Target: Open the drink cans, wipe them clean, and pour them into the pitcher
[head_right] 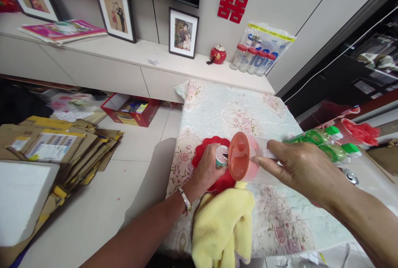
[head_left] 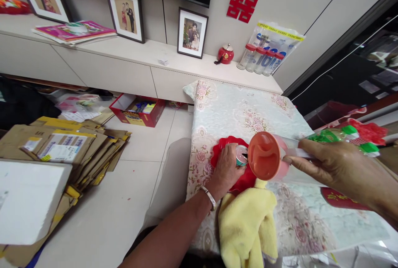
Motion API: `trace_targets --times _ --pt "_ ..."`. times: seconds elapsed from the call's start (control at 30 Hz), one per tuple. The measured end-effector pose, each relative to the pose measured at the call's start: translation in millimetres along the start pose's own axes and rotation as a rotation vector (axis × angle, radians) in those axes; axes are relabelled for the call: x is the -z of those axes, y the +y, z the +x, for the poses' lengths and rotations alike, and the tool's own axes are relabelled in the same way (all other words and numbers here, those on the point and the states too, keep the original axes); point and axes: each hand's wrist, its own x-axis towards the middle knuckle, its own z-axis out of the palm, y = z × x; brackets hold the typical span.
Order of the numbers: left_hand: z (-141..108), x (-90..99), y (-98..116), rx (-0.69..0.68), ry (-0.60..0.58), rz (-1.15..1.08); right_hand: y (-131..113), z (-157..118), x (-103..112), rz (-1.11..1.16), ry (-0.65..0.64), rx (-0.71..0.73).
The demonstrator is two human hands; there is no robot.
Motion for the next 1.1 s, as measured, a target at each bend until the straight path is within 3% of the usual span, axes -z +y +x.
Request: trace_targets --times 1.1 --pt "1.3 1.9 6.2 0.040 0.004 -0.011 2.2 -0.3 -0.2 0.051 -0.068 -0.057"
